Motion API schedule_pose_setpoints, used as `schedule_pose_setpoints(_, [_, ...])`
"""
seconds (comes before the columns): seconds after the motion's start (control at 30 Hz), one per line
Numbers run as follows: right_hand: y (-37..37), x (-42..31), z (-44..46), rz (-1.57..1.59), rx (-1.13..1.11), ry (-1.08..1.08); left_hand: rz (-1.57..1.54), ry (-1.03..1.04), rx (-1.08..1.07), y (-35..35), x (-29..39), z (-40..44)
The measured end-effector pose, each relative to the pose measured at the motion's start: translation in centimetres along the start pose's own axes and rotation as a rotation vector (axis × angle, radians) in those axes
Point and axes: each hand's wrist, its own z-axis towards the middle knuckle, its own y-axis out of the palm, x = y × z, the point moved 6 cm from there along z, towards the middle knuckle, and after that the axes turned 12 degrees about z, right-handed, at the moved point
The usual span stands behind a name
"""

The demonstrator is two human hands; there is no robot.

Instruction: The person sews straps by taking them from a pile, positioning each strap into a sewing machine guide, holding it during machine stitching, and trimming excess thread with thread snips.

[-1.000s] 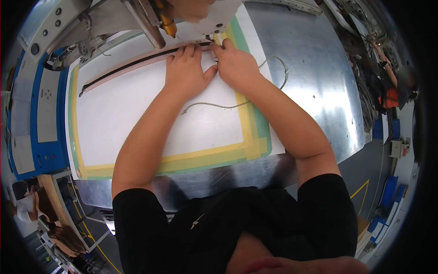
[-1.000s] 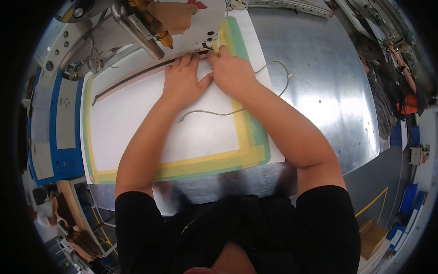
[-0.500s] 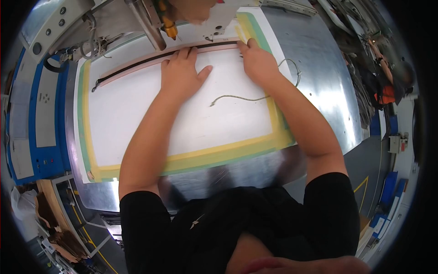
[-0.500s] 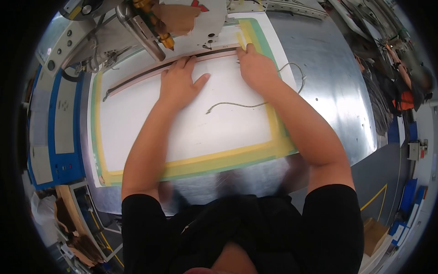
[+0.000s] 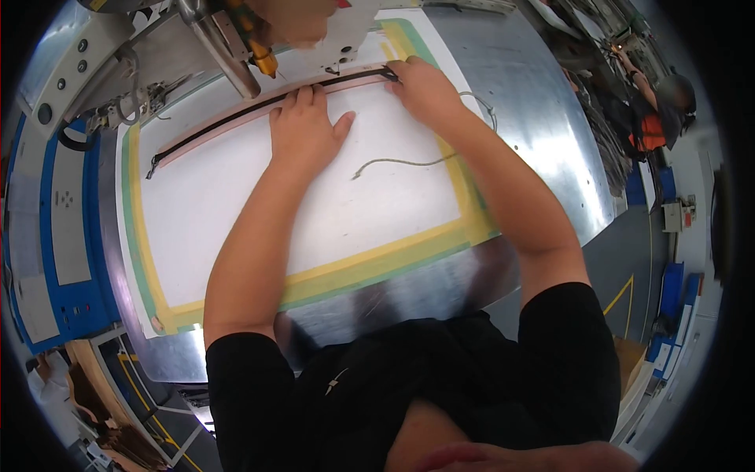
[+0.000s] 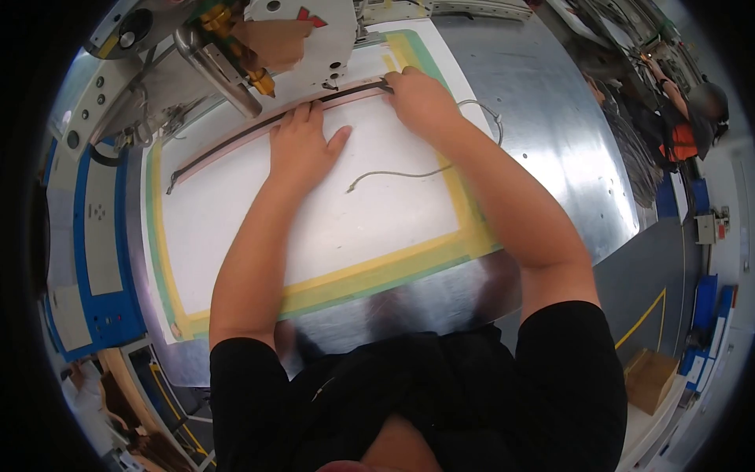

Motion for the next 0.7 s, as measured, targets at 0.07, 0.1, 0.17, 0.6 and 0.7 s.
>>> schedule_pose_setpoints(0.07, [0.8, -0.7, 0.1, -0.041, 0.011, -0.010, -0.017, 0.015, 0.070, 0.4, -0.2, 0.0])
schedule_pose_setpoints(0.1, [1.1, -1.0, 0.2, -0.045, 0.009, -0.005, -0.026, 0.023, 0.104, 0.4, -0.2, -0.1])
schedule_pose_setpoints(0.17, [1.5, -1.5, 0.2, -0.056, 0.007, 0.006, -0.020, 0.019, 0.113, 0.4, -0.3, -0.2])
schedule_pose_setpoints(0.6, [1.6, -0.7, 1.2, -0.036, 0.055, 0.046, -0.019, 0.010, 0.012, -0.3, -0.3, -0.1])
schedule_pose_setpoints(0.7, [0.9, -0.6, 0.8, 0.020, 0.127, 0.070, -0.022, 0.006, 0.018, -0.2, -0.4, -0.1])
